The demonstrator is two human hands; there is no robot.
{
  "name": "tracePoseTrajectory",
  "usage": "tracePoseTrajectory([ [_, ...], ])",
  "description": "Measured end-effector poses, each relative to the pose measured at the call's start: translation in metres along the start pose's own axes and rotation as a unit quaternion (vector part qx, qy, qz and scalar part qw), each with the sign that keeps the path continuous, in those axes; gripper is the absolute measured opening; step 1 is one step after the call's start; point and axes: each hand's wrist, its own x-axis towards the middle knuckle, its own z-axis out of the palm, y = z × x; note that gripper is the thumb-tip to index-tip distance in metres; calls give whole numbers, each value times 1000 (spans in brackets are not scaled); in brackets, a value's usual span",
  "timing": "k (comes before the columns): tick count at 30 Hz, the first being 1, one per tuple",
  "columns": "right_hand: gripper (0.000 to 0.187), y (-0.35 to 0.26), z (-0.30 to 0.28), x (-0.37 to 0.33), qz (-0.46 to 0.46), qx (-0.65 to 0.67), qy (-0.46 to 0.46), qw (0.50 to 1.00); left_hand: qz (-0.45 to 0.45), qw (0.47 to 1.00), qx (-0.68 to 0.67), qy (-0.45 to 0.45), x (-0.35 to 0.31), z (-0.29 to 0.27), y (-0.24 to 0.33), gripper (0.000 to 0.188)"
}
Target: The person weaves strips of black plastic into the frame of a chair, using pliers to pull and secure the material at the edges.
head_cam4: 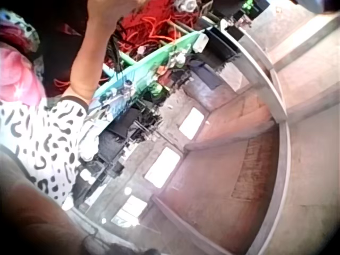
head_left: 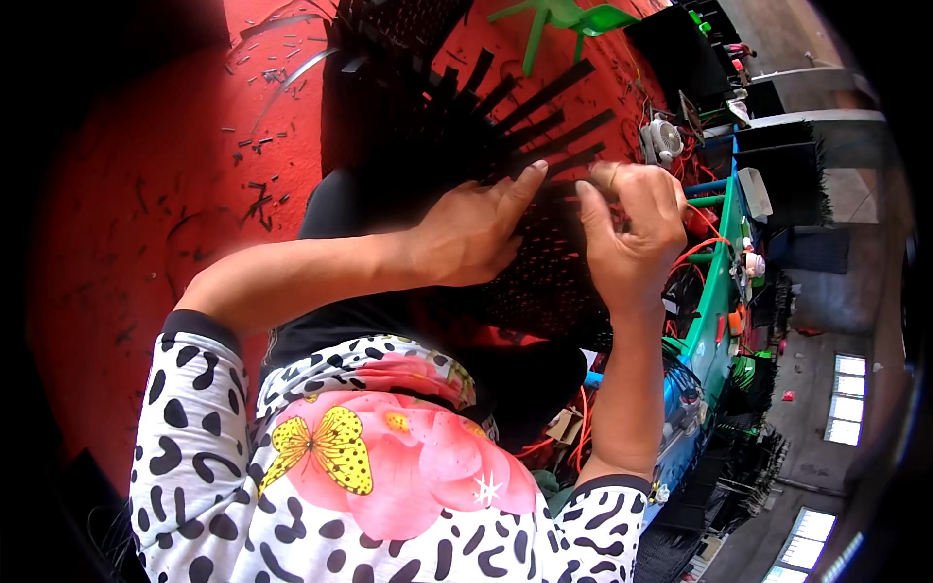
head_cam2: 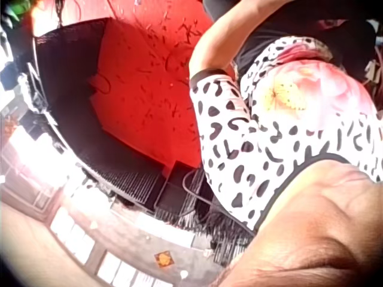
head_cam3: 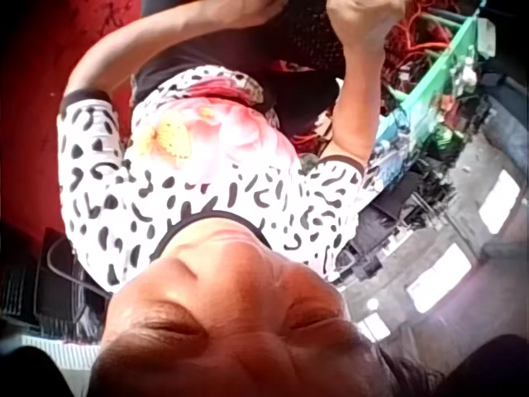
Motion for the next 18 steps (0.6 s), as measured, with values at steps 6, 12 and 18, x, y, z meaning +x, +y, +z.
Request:
tracePoseTrajectory([
  [6, 72, -32, 7, 37, 163, 132, 172, 962, 20, 999, 33, 34, 7, 3, 3, 81],
  [12, 53, -29, 21, 45, 194, 146, 151, 958, -4, 1000, 28, -2, 7, -1, 6, 79],
  [18, 39, -24, 25, 41, 227, 186, 169, 941, 20, 999, -16, 34, -6, -10, 5, 76],
])
